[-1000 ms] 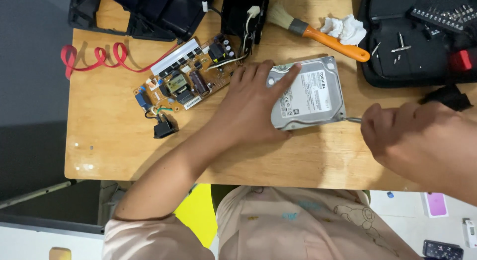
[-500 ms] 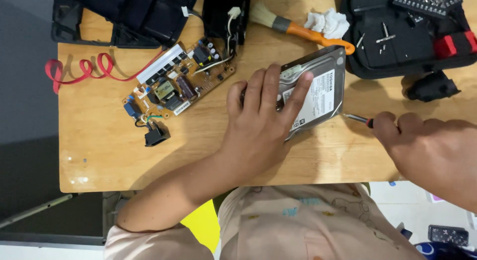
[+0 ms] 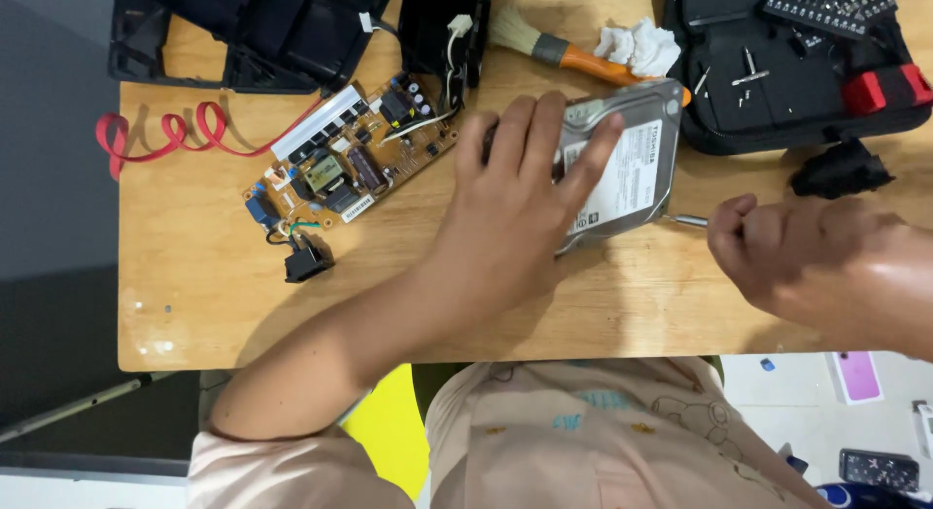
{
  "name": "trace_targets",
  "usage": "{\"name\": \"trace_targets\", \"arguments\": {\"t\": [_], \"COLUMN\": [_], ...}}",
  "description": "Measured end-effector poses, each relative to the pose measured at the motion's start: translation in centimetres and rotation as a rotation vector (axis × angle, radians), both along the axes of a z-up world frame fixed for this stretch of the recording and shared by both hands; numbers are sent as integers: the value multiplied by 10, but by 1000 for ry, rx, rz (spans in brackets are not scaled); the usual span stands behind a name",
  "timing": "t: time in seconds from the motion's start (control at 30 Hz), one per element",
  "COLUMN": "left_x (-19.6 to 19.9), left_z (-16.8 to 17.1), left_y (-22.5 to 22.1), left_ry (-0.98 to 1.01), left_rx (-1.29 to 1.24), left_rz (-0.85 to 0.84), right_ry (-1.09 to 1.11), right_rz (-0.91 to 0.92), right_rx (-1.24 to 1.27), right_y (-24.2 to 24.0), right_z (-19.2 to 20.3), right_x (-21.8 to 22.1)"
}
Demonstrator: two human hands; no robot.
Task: Unscrewing and removing a hard drive from an electronic device on a workbench.
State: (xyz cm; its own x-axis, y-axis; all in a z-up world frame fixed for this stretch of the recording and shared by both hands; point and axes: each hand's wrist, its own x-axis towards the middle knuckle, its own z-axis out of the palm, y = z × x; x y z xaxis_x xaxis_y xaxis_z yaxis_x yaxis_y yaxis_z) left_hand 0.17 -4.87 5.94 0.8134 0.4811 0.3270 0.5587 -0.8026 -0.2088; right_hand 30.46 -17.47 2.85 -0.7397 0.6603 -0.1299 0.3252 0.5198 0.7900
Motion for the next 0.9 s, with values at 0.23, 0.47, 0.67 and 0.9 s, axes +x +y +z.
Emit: {"name": "trace_targets", "arguments": {"t": [0.23,0.47,0.67,0.9], "left_x": [-11,-18,-17,-14], "left_z": [-27,-58,-67,-64], "left_y": [22,28,23,22], "left_ry": [-107,-97,-143,-152], "left_rx": [-303,-569,-581,-583], "left_rz": [23,75,38,40], "right_ry": [1,894,1741,2524], "right_rz": [-34,-497,-398,-175], "right_rx": [-49,-526,-744,-996], "right_y": [28,68,60,48], "right_z": [52,90,68,18], "right_x": [-59,-58,-63,-61]}}
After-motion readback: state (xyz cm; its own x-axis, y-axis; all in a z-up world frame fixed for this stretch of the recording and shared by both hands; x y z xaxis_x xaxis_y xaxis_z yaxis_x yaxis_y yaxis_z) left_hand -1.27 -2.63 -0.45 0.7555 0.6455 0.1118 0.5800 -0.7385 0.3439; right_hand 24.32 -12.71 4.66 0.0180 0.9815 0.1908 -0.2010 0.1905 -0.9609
